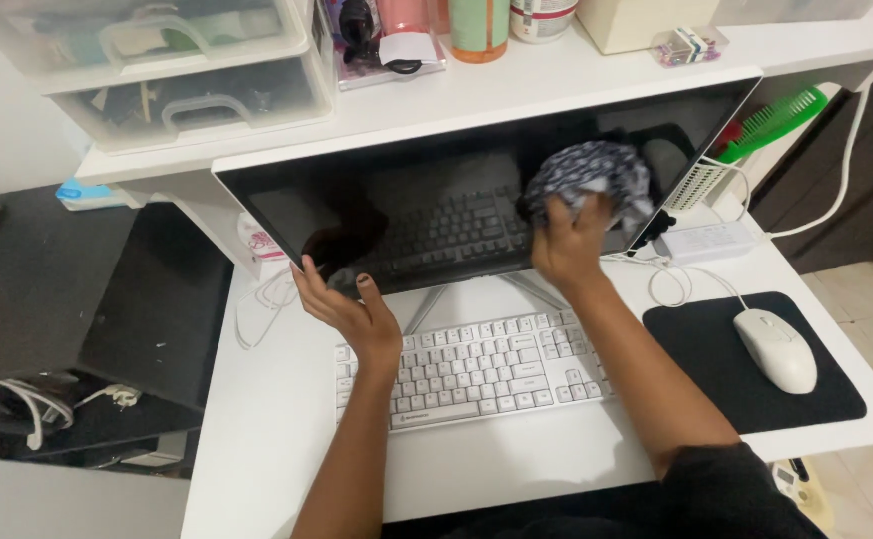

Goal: Cleaning a computer monitor and keyboard using a cloth.

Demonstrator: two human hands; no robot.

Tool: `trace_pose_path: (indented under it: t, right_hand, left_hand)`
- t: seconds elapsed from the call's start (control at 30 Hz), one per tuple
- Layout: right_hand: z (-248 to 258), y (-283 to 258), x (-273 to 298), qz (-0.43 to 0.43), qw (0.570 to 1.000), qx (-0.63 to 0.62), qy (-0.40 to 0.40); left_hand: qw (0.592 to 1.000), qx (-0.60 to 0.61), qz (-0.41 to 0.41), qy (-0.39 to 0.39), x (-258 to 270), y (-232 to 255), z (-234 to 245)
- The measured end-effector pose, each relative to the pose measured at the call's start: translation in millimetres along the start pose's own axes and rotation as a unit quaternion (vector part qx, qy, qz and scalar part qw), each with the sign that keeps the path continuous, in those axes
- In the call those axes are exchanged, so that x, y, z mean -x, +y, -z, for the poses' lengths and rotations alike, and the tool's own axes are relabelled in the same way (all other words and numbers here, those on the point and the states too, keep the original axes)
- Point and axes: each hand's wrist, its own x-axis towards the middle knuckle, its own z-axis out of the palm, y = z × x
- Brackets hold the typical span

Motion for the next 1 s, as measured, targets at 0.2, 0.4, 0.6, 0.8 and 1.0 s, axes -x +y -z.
trace_pose_path:
  t: [0.2, 0.4, 0.6, 0.8, 1.0]
  right_hand:
    - [3, -69, -6, 0.049, 0.985, -0.023, -0.167]
    - [29, -95, -28, 0.146, 0.965, -0.096, -0.194]
    - [53, -70, -29, 0.152, 0.962, -0.061, -0.217]
    - [42, -7, 12, 0.084, 0.976, 0.059, -0.191]
    - [54, -2, -56, -0.001, 0.997, 0.043, -0.070]
  left_hand:
    - [0.999, 0.031, 0.021, -0.017, 1, -5, 1]
    - [0.998, 0.020, 0.034, -0.042, 2, -6, 0]
    - [0.998, 0.018, 0.027, -0.058, 2, -3, 2]
    - [0.998, 0.013, 0.034, -0.054, 5, -8, -2]
    - [0.998, 0.019, 0.031, -0.042, 6, -11, -4]
